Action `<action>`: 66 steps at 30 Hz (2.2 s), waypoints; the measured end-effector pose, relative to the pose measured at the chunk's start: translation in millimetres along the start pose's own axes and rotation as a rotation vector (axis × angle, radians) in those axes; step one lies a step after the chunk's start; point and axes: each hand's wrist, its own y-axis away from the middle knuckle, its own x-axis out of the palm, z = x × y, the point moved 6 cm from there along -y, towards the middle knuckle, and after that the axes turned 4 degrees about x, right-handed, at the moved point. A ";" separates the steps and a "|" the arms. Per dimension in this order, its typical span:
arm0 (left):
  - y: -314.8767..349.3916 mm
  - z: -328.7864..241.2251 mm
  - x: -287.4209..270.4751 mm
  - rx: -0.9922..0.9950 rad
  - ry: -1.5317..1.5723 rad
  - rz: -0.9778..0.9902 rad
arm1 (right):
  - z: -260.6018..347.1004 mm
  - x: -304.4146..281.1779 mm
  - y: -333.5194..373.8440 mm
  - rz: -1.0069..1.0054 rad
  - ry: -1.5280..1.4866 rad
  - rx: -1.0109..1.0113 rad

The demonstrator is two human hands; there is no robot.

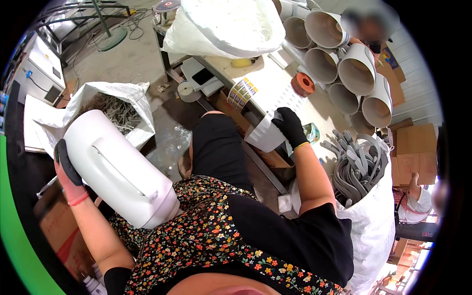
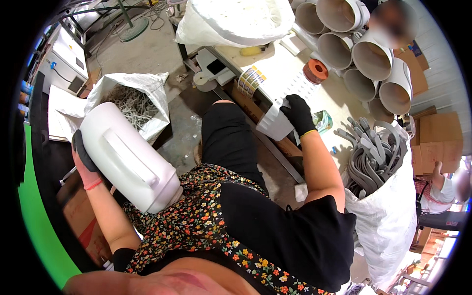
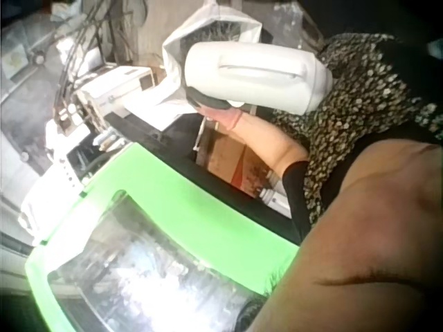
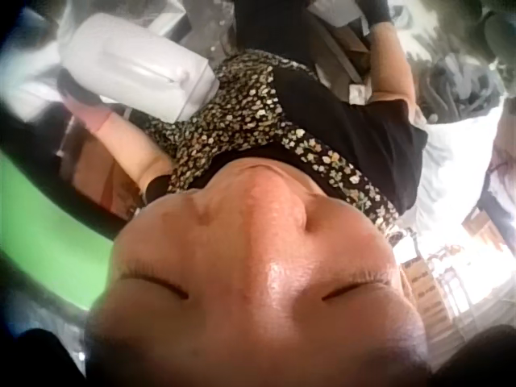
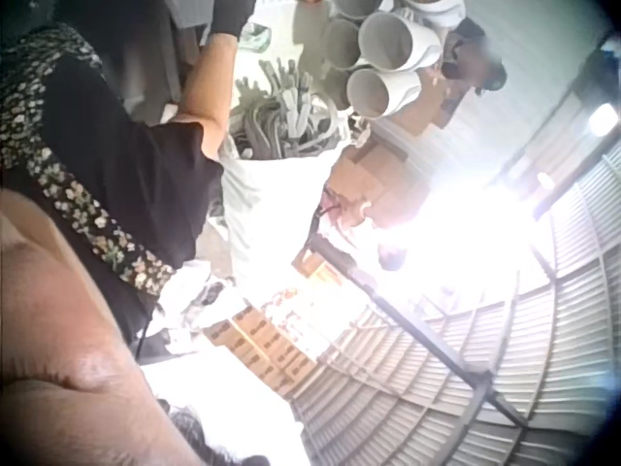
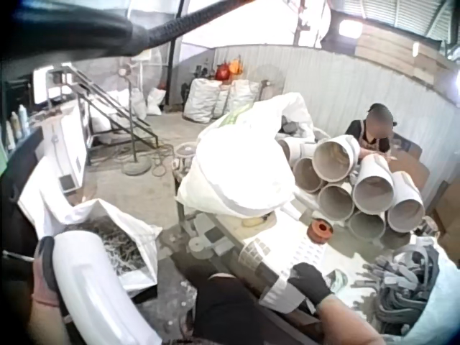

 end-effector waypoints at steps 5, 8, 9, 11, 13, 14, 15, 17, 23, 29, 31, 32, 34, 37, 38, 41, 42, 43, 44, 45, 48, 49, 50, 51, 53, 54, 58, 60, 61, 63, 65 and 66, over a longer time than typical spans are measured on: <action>14.2 -10.2 17.6 -0.030 -0.060 -0.077 | 9.3 5.7 9.5 -0.104 -0.052 0.004; 17.4 -31.3 25.2 0.331 -0.593 0.145 | 9.1 9.2 7.9 -0.033 -0.067 0.039; 20.8 -40.3 35.2 0.436 -0.752 0.201 | 7.6 11.2 7.6 -0.002 -0.060 0.046; 19.2 -42.7 38.2 0.401 -0.678 0.150 | 6.8 9.5 8.9 -0.021 -0.093 0.075; 14.1 -29.8 33.6 0.119 -0.312 0.020 | 11.2 11.0 10.7 -0.075 -0.094 0.054; 12.1 -28.6 40.0 0.091 -0.270 0.035 | 12.8 8.4 14.0 -0.123 -0.066 0.028; 10.4 -29.2 45.1 0.064 -0.227 0.053 | 14.5 6.1 16.8 -0.171 -0.038 0.004; 5.0 -26.8 48.4 0.096 -0.263 0.115 | 11.3 7.3 17.5 -0.157 -0.074 0.036; -18.4 -1.0 61.2 -0.011 -0.089 0.148 | -2.9 19.7 11.7 -0.274 -0.136 0.001; -43.6 17.4 119.4 -0.120 0.149 0.290 | 10.3 8.7 8.7 -0.159 -0.049 0.164; -56.3 29.8 137.8 -0.069 0.117 0.396 | 5.3 8.2 14.0 -0.192 -0.032 0.163; -60.6 33.6 146.2 -0.043 0.097 0.440 | 9.4 5.4 13.9 -0.213 -0.034 0.144; -64.9 36.8 159.1 -0.052 0.116 0.422 | 11.5 5.6 11.4 -0.175 -0.016 0.173; -61.6 33.9 180.1 -0.077 0.153 0.381 | 13.9 6.0 14.1 -0.191 0.038 0.123; -60.2 32.1 183.5 -0.082 0.146 0.384 | 16.5 8.1 13.6 -0.143 0.058 0.143; -62.6 35.8 193.8 -0.087 0.202 0.421 | 17.1 10.6 10.3 -0.118 0.110 0.171; -63.5 39.8 195.5 -0.088 0.230 0.435 | 15.7 12.4 10.5 -0.116 0.116 0.177; -64.4 46.5 196.1 -0.069 0.207 0.440 | 14.5 12.9 11.9 -0.112 0.122 0.185; -69.0 50.3 193.3 -0.037 0.185 0.431 | 20.5 8.9 8.5 -0.096 0.116 0.180; -71.1 47.8 196.9 -0.010 0.162 0.431 | 24.0 4.9 11.3 -0.078 0.111 0.187; -61.7 39.6 214.2 -0.136 0.256 0.487 | 23.2 7.0 15.8 -0.115 0.157 0.156; -60.0 29.5 221.3 -0.098 0.272 0.509 | 23.6 4.6 13.7 -0.136 0.160 0.126; -55.2 22.1 224.5 -0.083 0.272 0.521 | 25.5 8.7 13.6 -0.107 0.162 0.125; -51.6 13.6 227.7 -0.074 0.266 0.518 | 22.0 3.2 11.3 -0.175 0.133 0.116; -47.6 10.3 221.7 -0.069 0.226 0.494 | 29.7 9.2 11.7 -0.224 0.014 0.072; -53.9 11.6 227.9 -0.055 0.235 0.490 | 32.8 8.9 8.4 -0.151 -0.015 0.059; -58.3 22.9 189.7 -0.064 0.267 0.322 | 109.4 -12.5 -24.1 0.008 -0.607 -0.080; -49.7 10.4 173.1 0.034 0.106 0.315 | 168.0 -6.6 -41.8 0.174 -0.906 -0.058; -44.8 -4.4 177.1 0.105 0.037 0.372 | 198.5 -17.5 -53.9 0.312 -1.060 0.016; -33.5 -30.7 178.1 0.118 0.083 0.375 | 251.4 -26.4 -75.7 0.388 -1.170 -0.177; -23.2 -42.9 174.7 0.066 0.112 0.415 | 292.9 -19.3 -84.2 0.616 -1.324 -0.276; -20.8 -46.6 173.8 0.083 0.095 0.401 | 303.4 -14.0 -90.4 0.663 -1.276 -0.331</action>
